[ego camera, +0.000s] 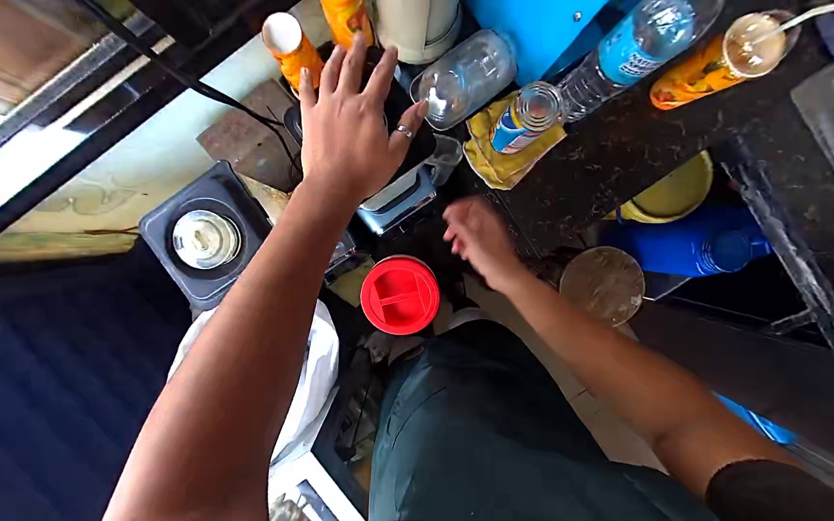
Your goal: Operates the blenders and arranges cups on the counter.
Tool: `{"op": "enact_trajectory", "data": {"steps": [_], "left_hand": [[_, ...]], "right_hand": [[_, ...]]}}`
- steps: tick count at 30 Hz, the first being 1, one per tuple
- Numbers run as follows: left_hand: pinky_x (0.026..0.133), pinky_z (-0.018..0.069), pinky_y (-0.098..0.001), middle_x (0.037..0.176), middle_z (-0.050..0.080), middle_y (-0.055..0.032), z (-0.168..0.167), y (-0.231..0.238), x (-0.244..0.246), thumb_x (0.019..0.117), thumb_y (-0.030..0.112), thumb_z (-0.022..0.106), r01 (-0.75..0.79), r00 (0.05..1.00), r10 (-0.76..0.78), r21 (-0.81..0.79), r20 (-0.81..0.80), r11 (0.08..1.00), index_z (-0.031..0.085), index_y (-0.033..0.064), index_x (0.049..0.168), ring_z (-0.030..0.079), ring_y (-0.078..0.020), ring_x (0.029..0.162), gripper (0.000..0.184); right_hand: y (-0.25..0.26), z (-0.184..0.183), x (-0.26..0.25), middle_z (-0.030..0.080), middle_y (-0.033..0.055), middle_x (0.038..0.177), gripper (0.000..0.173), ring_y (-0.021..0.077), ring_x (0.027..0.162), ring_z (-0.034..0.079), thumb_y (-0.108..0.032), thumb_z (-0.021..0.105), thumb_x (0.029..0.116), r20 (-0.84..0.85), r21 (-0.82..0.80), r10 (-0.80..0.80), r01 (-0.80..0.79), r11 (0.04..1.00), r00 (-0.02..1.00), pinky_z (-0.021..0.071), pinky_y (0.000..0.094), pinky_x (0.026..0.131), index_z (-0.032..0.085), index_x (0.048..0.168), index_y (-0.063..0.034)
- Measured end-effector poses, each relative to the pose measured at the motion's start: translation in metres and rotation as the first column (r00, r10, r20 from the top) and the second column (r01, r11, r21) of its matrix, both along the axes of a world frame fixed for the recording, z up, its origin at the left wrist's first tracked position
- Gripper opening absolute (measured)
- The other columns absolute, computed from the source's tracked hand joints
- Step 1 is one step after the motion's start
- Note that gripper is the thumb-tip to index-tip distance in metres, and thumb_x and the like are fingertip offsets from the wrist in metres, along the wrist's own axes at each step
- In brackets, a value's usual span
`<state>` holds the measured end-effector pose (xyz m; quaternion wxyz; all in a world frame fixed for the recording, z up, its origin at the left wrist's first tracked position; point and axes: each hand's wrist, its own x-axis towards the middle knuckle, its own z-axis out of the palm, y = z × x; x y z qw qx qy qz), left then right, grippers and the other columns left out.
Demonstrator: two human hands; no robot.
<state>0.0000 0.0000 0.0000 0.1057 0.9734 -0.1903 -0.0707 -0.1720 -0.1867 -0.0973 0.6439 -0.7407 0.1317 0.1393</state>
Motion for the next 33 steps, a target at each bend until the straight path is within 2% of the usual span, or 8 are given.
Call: {"op": "enact_trajectory", "data": {"steps": [3, 7, 13, 16, 22, 25, 28, 33], "left_hand": [[0.122, 0.0164, -0.0661, 0.168, 0.029, -0.0053, -0.003, -0.002, 0.001, 0.0986, 0.073, 0.028, 0.018, 1.000, -0.017, 0.045, -0.011, 0.999, 0.037, 0.0314, 0.159, 0.025, -0.0299, 0.155, 0.074], [0.123, 0.0175, -0.0625, 0.167, 0.032, -0.0035, -0.004, -0.001, 0.001, 0.0984, 0.073, 0.029, -0.008, 1.000, 0.007, 0.044, 0.011, 0.999, 0.039, 0.0326, 0.158, 0.027, -0.0268, 0.155, 0.073], [0.122, 0.0180, -0.0643, 0.165, 0.037, -0.0035, -0.003, -0.002, 0.001, 0.0983, 0.072, 0.030, -0.027, 1.000, 0.028, 0.033, -0.006, 0.999, 0.042, 0.0334, 0.157, 0.029, -0.0267, 0.154, 0.071], [0.121, 0.0195, -0.0656, 0.160, 0.044, -0.0046, -0.003, -0.003, 0.000, 0.0978, 0.073, 0.031, -0.043, 0.999, 0.044, 0.024, -0.016, 0.999, 0.044, 0.0334, 0.156, 0.035, -0.0271, 0.151, 0.071], [0.115, 0.0279, -0.0617, 0.143, 0.059, -0.0080, -0.001, -0.004, -0.002, 0.0985, 0.072, 0.031, -0.044, 0.999, 0.044, 0.018, -0.017, 0.999, 0.053, 0.0297, 0.148, 0.050, -0.0309, 0.137, 0.069], [0.106, 0.0363, -0.0611, 0.126, 0.068, -0.0074, -0.002, -0.004, -0.005, 0.0988, 0.072, 0.031, -0.056, 0.998, 0.056, -0.001, -0.015, 0.998, 0.061, 0.0255, 0.137, 0.060, -0.0297, 0.124, 0.067], [0.098, 0.0424, -0.0621, 0.119, 0.070, -0.0081, 0.001, -0.004, -0.005, 0.0986, 0.072, 0.031, -0.073, 0.996, 0.073, -0.006, -0.043, 0.997, 0.065, 0.0227, 0.131, 0.063, -0.0305, 0.119, 0.068], [0.087, 0.0471, -0.0618, 0.109, 0.071, -0.0091, 0.000, -0.005, -0.007, 0.0991, 0.072, 0.034, -0.107, 0.992, 0.104, -0.035, -0.076, 0.994, 0.067, 0.0214, 0.123, 0.067, -0.0312, 0.108, 0.065]], "right_hand": [[0.028, -0.116, -0.016, 0.070, 0.0145, 0.114, 0.051, 0.0258, 0.092, 0.068, -0.047, 0.039, 0.1093, -0.517, 0.138, 0.094, -0.026, 0.990, 0.851, 0.0559, 0.0464, 0.080, 0.057, 0.139, -0.0088], [0.064, -0.165, 0.033, 0.072, 0.0088, 0.120, 0.050, 0.0181, 0.096, 0.069, -0.044, 0.037, 0.1100, -0.730, 0.274, -0.032, 0.335, 0.901, 0.683, 0.0537, 0.0367, 0.081, 0.054, 0.141, -0.0077], [0.065, -0.143, 0.027, 0.069, 0.0145, 0.112, 0.028, 0.0242, 0.102, 0.065, -0.020, 0.050, 0.1042, -0.391, 0.006, -0.150, 0.166, 0.986, 0.908, 0.0525, 0.0463, 0.090, 0.068, 0.117, -0.0019], [0.063, -0.151, 0.024, 0.065, 0.0128, 0.129, 0.037, 0.0232, 0.113, 0.063, -0.019, 0.045, 0.1045, -0.580, 0.143, -0.071, 0.187, 0.972, 0.811, 0.0527, 0.0441, 0.094, 0.060, 0.134, -0.0046], [0.047, -0.157, 0.020, 0.069, 0.0113, 0.106, 0.023, 0.0184, 0.092, 0.063, -0.005, 0.051, 0.0961, -0.298, 0.054, -0.072, 0.092, 0.994, 0.952, 0.0525, 0.0383, 0.081, 0.068, 0.111, -0.0009], [0.034, -0.156, 0.032, 0.066, 0.0137, 0.120, 0.035, 0.0215, 0.103, 0.065, -0.012, 0.048, 0.1025, -0.473, 0.071, -0.056, 0.101, 0.992, 0.879, 0.0552, 0.0411, 0.086, 0.057, 0.135, -0.0020], [0.034, -0.159, 0.040, 0.067, 0.0153, 0.113, 0.023, 0.0222, 0.097, 0.067, -0.009, 0.051, 0.1000, -0.402, 0.008, -0.069, 0.079, 0.997, 0.913, 0.0571, 0.0409, 0.081, 0.061, 0.117, 0.0011], [0.044, -0.172, 0.035, 0.068, 0.0134, 0.123, 0.057, 0.0217, 0.106, 0.069, -0.034, 0.071, 0.0968, -0.478, 0.180, 0.091, -0.003, 0.984, 0.874, 0.0582, 0.0400, 0.089, 0.050, 0.140, -0.0035]]}}
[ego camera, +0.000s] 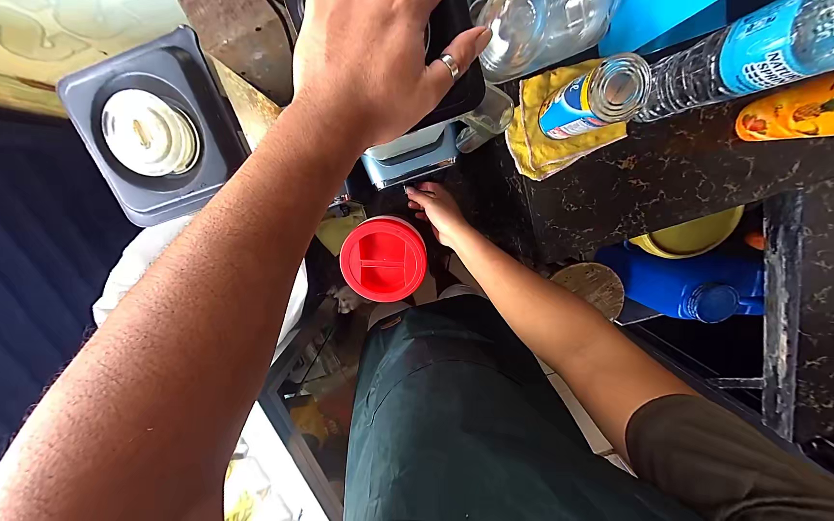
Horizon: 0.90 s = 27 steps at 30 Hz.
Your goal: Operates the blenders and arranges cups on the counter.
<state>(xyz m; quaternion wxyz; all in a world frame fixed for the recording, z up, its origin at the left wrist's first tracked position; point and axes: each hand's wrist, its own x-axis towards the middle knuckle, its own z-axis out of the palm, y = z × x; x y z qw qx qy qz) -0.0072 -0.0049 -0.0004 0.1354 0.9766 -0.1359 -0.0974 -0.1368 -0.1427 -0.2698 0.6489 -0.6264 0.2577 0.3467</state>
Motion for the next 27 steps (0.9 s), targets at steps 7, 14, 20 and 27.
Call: {"op": "enact_trajectory", "data": {"steps": [7, 14, 20, 27], "left_hand": [[0.081, 0.0480, -0.0623, 0.100, 0.070, -0.0101, -0.0024, 0.0002, 0.0014, 0.0976, 0.074, 0.034, -0.029, 0.998, 0.028, -0.029, -0.056, 0.999, 0.068, 0.0194, 0.116, 0.068, -0.0312, 0.101, 0.067], [0.083, 0.0474, -0.0645, 0.103, 0.070, -0.0127, 0.0008, -0.0013, 0.0001, 0.0968, 0.075, 0.035, -0.057, 0.995, 0.056, -0.015, -0.078, 0.998, 0.068, 0.0175, 0.116, 0.067, -0.0343, 0.103, 0.070], [0.083, 0.0473, -0.0639, 0.102, 0.070, -0.0115, -0.0020, -0.0002, 0.0006, 0.0971, 0.075, 0.035, -0.033, 0.998, 0.032, -0.026, -0.050, 0.999, 0.068, 0.0185, 0.118, 0.068, -0.0330, 0.102, 0.068], [0.086, 0.0473, -0.0637, 0.108, 0.070, -0.0106, -0.0015, 0.0000, 0.0011, 0.0977, 0.074, 0.033, -0.027, 0.999, 0.026, -0.009, -0.042, 1.000, 0.067, 0.0222, 0.123, 0.067, -0.0323, 0.108, 0.067]], "right_hand": [[0.0065, -0.0030, 0.0058, 0.070, 0.0130, 0.114, 0.039, 0.0194, 0.098, 0.070, -0.027, 0.063, 0.1027, -0.034, 0.065, -0.060, 0.062, 0.996, 0.998, 0.0589, 0.0354, 0.085, 0.058, 0.131, -0.0009], [0.0088, -0.0037, 0.0046, 0.070, 0.0138, 0.111, 0.039, 0.0193, 0.094, 0.072, -0.025, 0.066, 0.1009, 0.005, 0.051, -0.071, 0.071, 0.996, 0.997, 0.0607, 0.0352, 0.084, 0.058, 0.129, 0.0014], [0.0110, -0.0030, 0.0036, 0.071, 0.0163, 0.109, 0.036, 0.0198, 0.091, 0.073, -0.019, 0.064, 0.1019, 0.023, 0.042, -0.088, 0.087, 0.995, 0.996, 0.0615, 0.0346, 0.083, 0.057, 0.129, 0.0042], [0.0110, 0.0003, 0.0069, 0.070, 0.0144, 0.108, 0.039, 0.0197, 0.090, 0.072, -0.022, 0.069, 0.0990, -0.017, 0.029, -0.089, 0.089, 0.996, 0.996, 0.0610, 0.0348, 0.081, 0.057, 0.128, 0.0017]]}}
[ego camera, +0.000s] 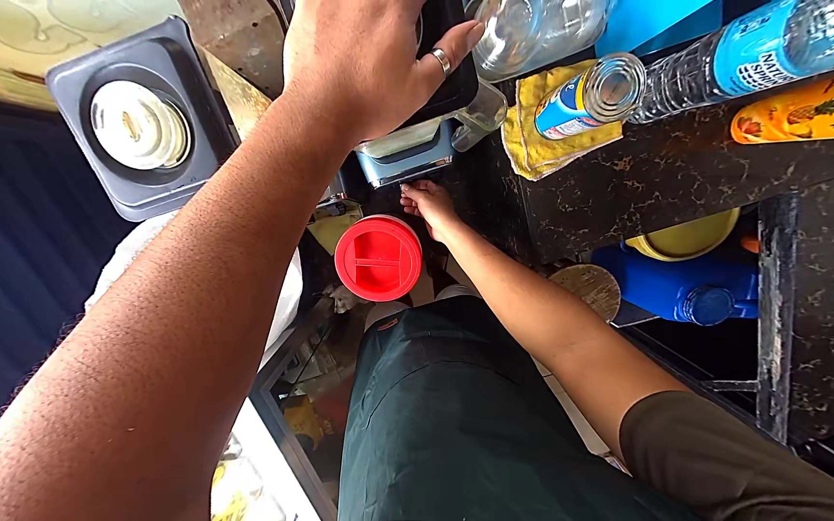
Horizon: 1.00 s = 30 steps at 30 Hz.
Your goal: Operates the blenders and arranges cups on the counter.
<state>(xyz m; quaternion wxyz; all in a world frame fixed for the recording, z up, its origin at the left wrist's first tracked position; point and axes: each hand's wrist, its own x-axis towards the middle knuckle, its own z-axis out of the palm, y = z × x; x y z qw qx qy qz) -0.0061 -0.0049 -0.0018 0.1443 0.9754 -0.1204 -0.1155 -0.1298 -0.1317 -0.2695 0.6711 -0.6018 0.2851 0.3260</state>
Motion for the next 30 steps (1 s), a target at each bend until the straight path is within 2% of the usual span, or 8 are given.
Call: {"op": "enact_trajectory", "data": {"steps": [3, 12, 15, 19, 26, 30], "left_hand": [[0.086, 0.0476, -0.0629, 0.108, 0.071, -0.0101, -0.0006, 0.0003, -0.0001, 0.0981, 0.074, 0.034, 0.005, 1.000, -0.005, -0.011, 0.017, 1.000, 0.068, 0.0222, 0.123, 0.067, -0.0316, 0.107, 0.066], [0.088, 0.0460, -0.0618, 0.111, 0.070, -0.0098, 0.0008, 0.0006, -0.0002, 0.0986, 0.072, 0.034, 0.029, 0.998, -0.030, 0.011, 0.049, 1.000, 0.066, 0.0214, 0.126, 0.065, -0.0315, 0.111, 0.066], [0.095, 0.0427, -0.0641, 0.119, 0.069, -0.0107, 0.0031, -0.0004, 0.0002, 0.0984, 0.073, 0.032, 0.030, 0.999, -0.030, 0.027, 0.021, 0.999, 0.064, 0.0202, 0.131, 0.063, -0.0330, 0.118, 0.070], [0.101, 0.0409, -0.0624, 0.127, 0.067, -0.0076, 0.0036, 0.0003, 0.0007, 0.0985, 0.073, 0.030, 0.032, 0.999, -0.033, 0.038, 0.020, 0.999, 0.062, 0.0224, 0.135, 0.060, -0.0300, 0.124, 0.070], [0.100, 0.0421, -0.0604, 0.124, 0.069, -0.0058, 0.0000, 0.0018, 0.0016, 0.0996, 0.071, 0.031, 0.061, 0.996, -0.063, 0.033, 0.067, 0.998, 0.060, 0.0254, 0.138, 0.062, -0.0278, 0.121, 0.066], [0.102, 0.0420, -0.0594, 0.128, 0.068, -0.0046, 0.0006, 0.0019, 0.0018, 0.0994, 0.071, 0.031, 0.063, 0.995, -0.065, 0.036, 0.073, 0.997, 0.057, 0.0276, 0.142, 0.061, -0.0265, 0.123, 0.067]], "right_hand": [[0.0009, -0.0014, 0.0005, 0.070, 0.0143, 0.107, 0.044, 0.0196, 0.088, 0.072, -0.021, 0.073, 0.0962, 0.019, -0.035, 0.005, -0.004, 0.999, 1.000, 0.0613, 0.0358, 0.080, 0.056, 0.129, 0.0011], [0.0006, 0.0014, 0.0027, 0.070, 0.0159, 0.109, 0.036, 0.0196, 0.090, 0.072, -0.019, 0.061, 0.1036, 0.005, -0.003, 0.023, -0.023, 1.000, 1.000, 0.0608, 0.0349, 0.082, 0.055, 0.131, 0.0030], [-0.0006, 0.0040, 0.0037, 0.069, 0.0150, 0.112, 0.036, 0.0195, 0.093, 0.071, -0.023, 0.058, 0.1053, -0.015, 0.003, 0.050, -0.050, 0.999, 0.999, 0.0602, 0.0351, 0.083, 0.057, 0.130, 0.0023], [-0.0006, 0.0020, 0.0040, 0.069, 0.0148, 0.112, 0.036, 0.0193, 0.093, 0.071, -0.021, 0.065, 0.1017, -0.022, 0.013, 0.032, -0.032, 0.999, 0.999, 0.0607, 0.0342, 0.084, 0.059, 0.128, 0.0023], [-0.0017, 0.0005, 0.0057, 0.070, 0.0147, 0.110, 0.032, 0.0191, 0.091, 0.072, -0.020, 0.060, 0.1044, -0.059, 0.053, 0.019, -0.016, 0.998, 0.998, 0.0606, 0.0334, 0.083, 0.058, 0.127, 0.0034], [-0.0022, 0.0003, 0.0059, 0.070, 0.0147, 0.109, 0.032, 0.0189, 0.091, 0.072, -0.020, 0.058, 0.1055, -0.074, 0.068, 0.011, -0.006, 0.998, 0.997, 0.0606, 0.0330, 0.083, 0.058, 0.128, 0.0033]]}}
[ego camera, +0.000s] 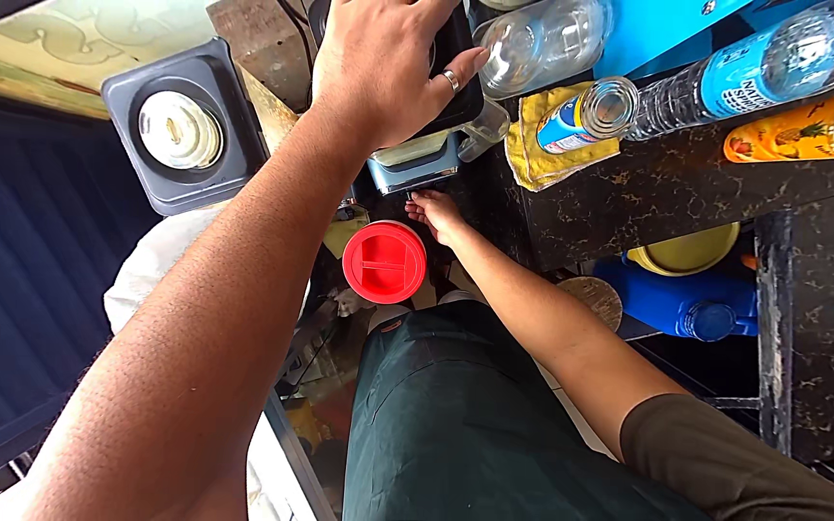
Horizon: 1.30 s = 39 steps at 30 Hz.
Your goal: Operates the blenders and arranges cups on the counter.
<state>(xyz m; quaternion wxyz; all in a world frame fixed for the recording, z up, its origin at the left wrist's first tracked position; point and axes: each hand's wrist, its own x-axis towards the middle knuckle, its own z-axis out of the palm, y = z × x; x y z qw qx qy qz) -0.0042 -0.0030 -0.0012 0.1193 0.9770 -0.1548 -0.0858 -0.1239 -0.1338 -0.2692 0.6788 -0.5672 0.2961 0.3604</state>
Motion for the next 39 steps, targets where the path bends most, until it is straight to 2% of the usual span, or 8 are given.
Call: {"op": "enact_trajectory", "data": {"steps": [8, 14, 17, 19, 24, 29, 32, 39], "left_hand": [[0.115, 0.0307, -0.0582, 0.145, 0.057, -0.0051, 0.000, 0.001, 0.004, 0.0979, 0.073, 0.031, 0.015, 1.000, -0.015, 0.001, 0.010, 1.000, 0.045, 0.0322, 0.154, 0.050, -0.0272, 0.137, 0.071], [0.124, 0.0121, -0.0624, 0.159, 0.044, -0.0068, 0.001, 0.005, 0.006, 0.0968, 0.074, 0.033, 0.049, 0.999, -0.049, -0.095, 0.001, 0.994, 0.035, 0.0262, 0.160, 0.033, -0.0289, 0.151, 0.079], [0.126, 0.0098, -0.0600, 0.159, 0.043, -0.0103, 0.016, 0.025, -0.003, 0.0982, 0.068, 0.043, 0.016, 0.998, -0.037, -0.331, -0.058, 0.944, 0.043, 0.0191, 0.156, 0.029, -0.0301, 0.153, 0.076], [0.121, 0.0230, -0.0635, 0.156, 0.047, -0.0069, 0.037, 0.059, -0.024, 0.0998, 0.056, 0.051, -0.011, 0.998, -0.008, -0.282, -0.066, 0.959, 0.049, 0.0228, 0.152, 0.035, -0.0308, 0.149, 0.062], [0.098, 0.0407, -0.0730, 0.140, 0.054, -0.0213, 0.068, 0.186, -0.107, 0.0939, 0.027, 0.071, -0.115, 0.988, 0.116, 0.019, -0.103, 0.993, 0.061, 0.0162, 0.140, 0.047, -0.0507, 0.130, 0.048], [0.099, 0.0477, -0.0652, 0.137, 0.057, -0.0199, 0.069, 0.210, -0.118, 0.0940, 0.018, 0.074, -0.140, 0.974, 0.141, 0.021, -0.178, 0.990, 0.063, 0.0149, 0.140, 0.057, -0.0416, 0.125, 0.047], [0.101, 0.0461, -0.0655, 0.131, 0.064, -0.0192, 0.069, 0.209, -0.104, 0.0908, 0.018, 0.077, -0.133, 0.971, 0.134, 0.017, -0.198, 0.991, 0.068, 0.0145, 0.131, 0.059, -0.0417, 0.124, 0.041], [0.099, 0.0467, -0.0642, 0.128, 0.065, -0.0170, 0.070, 0.209, -0.092, 0.0863, 0.016, 0.081, -0.111, 0.966, 0.118, 0.044, -0.229, 0.993, 0.068, 0.0143, 0.127, 0.060, -0.0395, 0.122, 0.043]], "right_hand": [[-0.010, 0.009, -0.004, 0.067, 0.0158, 0.118, 0.042, 0.0215, 0.101, 0.069, -0.032, 0.056, 0.1062, -0.011, -0.054, 0.093, -0.094, 0.994, 0.996, 0.0585, 0.0369, 0.088, 0.056, 0.134, 0.0005], [-0.031, 0.114, -0.063, 0.065, 0.0168, 0.119, 0.035, 0.0263, 0.097, 0.068, -0.026, 0.052, 0.1059, 0.415, -0.404, 0.245, -0.064, 0.913, 0.876, 0.0577, 0.0452, 0.081, 0.053, 0.135, -0.0063], [0.004, 0.166, -0.103, 0.068, 0.0137, 0.109, 0.027, 0.0215, 0.094, 0.070, -0.016, 0.052, 0.1035, 0.520, -0.192, 0.308, -0.242, 0.951, 0.796, 0.0608, 0.0415, 0.082, 0.059, 0.125, -0.0006], [0.041, 0.175, -0.125, 0.069, 0.0145, 0.111, 0.028, 0.0191, 0.098, 0.070, -0.015, 0.050, 0.1057, 0.507, 0.056, 0.346, -0.431, 0.901, 0.789, 0.0597, 0.0371, 0.088, 0.061, 0.122, 0.0034], [0.142, 0.135, -0.131, 0.067, 0.0181, 0.116, 0.038, 0.0208, 0.100, 0.068, -0.022, 0.042, 0.1109, 0.088, 0.238, 0.301, -0.314, 0.919, 0.950, 0.0564, 0.0368, 0.089, 0.052, 0.137, 0.0035], [0.213, 0.073, -0.107, 0.058, 0.0212, 0.129, 0.046, 0.0269, 0.100, 0.066, -0.031, 0.033, 0.1124, -0.175, 0.002, -0.130, 0.133, 0.991, 0.976, 0.0568, 0.0416, 0.083, 0.036, 0.151, -0.0058], [0.231, 0.055, -0.087, 0.056, 0.0236, 0.131, 0.049, 0.0312, 0.103, 0.065, -0.035, 0.033, 0.1122, -0.102, -0.167, -0.309, 0.290, 0.942, 0.946, 0.0571, 0.0453, 0.082, 0.031, 0.152, -0.0072], [0.233, 0.029, -0.086, 0.060, 0.0202, 0.121, 0.043, 0.0284, 0.102, 0.066, -0.033, 0.032, 0.1119, 0.091, -0.316, -0.294, 0.308, 0.897, 0.951, 0.0568, 0.0452, 0.084, 0.035, 0.145, -0.0051]]}}
